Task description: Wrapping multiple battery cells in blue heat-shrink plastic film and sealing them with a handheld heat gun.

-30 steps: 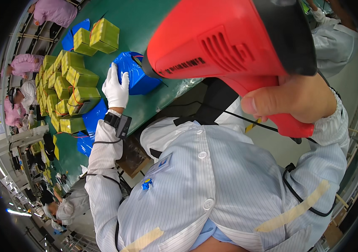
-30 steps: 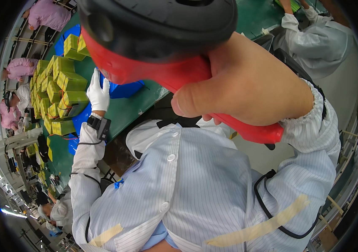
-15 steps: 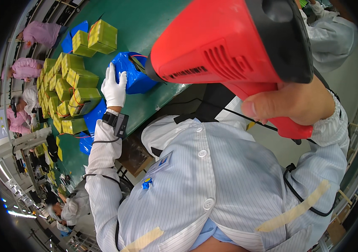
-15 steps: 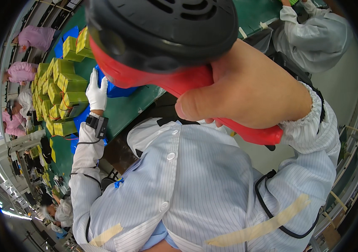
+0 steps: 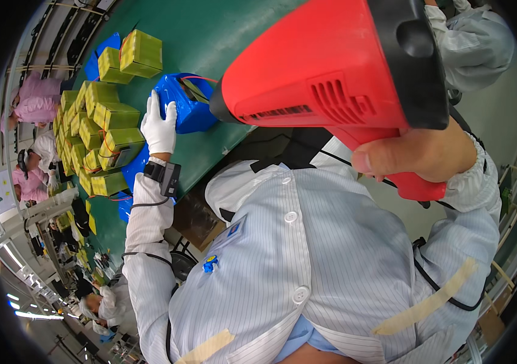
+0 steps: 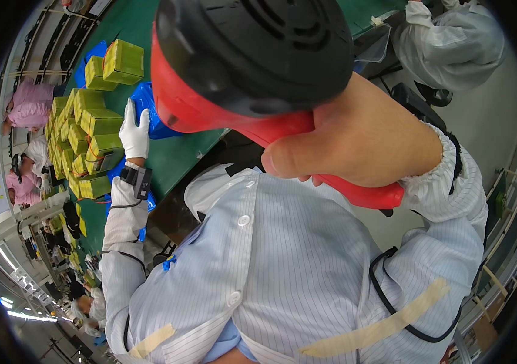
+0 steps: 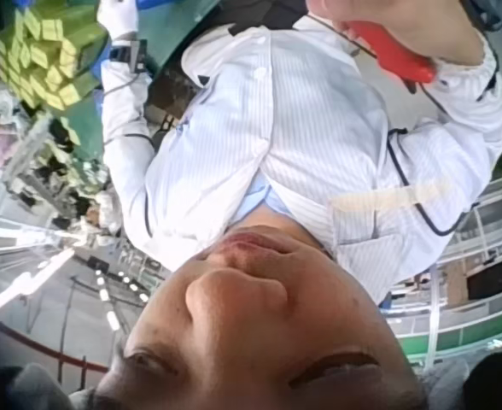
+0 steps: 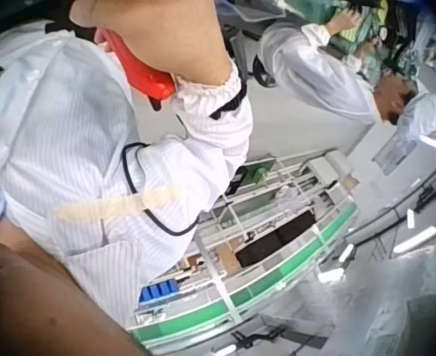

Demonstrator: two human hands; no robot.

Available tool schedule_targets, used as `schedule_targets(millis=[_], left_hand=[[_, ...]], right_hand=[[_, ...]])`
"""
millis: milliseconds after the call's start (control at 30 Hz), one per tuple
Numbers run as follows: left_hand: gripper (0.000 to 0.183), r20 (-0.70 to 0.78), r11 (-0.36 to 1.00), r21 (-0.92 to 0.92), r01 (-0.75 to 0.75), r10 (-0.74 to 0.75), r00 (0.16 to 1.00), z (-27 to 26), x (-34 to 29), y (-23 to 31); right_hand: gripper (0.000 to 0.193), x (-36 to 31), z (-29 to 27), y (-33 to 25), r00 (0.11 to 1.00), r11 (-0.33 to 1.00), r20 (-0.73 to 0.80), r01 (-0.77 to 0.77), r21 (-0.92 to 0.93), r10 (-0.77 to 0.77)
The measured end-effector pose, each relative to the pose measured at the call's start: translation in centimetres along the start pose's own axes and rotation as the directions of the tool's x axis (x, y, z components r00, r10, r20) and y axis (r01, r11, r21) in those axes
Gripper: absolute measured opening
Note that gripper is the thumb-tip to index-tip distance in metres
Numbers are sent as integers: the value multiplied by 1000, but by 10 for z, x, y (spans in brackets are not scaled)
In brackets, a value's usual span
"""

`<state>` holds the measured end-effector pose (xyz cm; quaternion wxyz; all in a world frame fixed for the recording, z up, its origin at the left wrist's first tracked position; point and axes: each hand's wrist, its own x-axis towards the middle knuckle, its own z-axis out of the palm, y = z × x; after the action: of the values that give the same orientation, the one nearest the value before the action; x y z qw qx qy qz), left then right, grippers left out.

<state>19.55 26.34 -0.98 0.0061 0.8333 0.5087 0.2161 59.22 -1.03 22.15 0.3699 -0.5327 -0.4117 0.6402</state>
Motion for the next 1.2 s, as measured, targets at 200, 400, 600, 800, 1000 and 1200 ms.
schedule_targets(millis=[200, 400, 600, 800, 1000, 1200], left_hand=[[63, 3, 1000, 21, -12, 12, 1000, -2, 1, 1], [62, 14, 1000, 16, -19, 19, 1000, -4, 2, 4], [62, 28, 1000, -7, -14, 14, 1000, -6, 2, 4], [60, 44, 1000, -27, -2, 3, 999, -8, 3, 6], [61, 60, 999, -36, 18, -16, 998, -8, 2, 7], [61, 56, 999, -45, 28, -26, 998, -6, 2, 6]], right_hand=[[57, 1, -7, 23, 998, 998, 1, 63, 16, -63], [53, 9, -14, 52, 999, 988, 30, 23, 155, -28], [53, 10, -14, 76, 999, 962, -14, 32, 271, -29], [53, 17, -17, 102, 999, 941, -30, 30, 336, -21], [52, 24, -13, 120, 1000, 922, -17, -4, 386, 12], [50, 30, -6, 131, 999, 918, -38, 5, 396, 10]])
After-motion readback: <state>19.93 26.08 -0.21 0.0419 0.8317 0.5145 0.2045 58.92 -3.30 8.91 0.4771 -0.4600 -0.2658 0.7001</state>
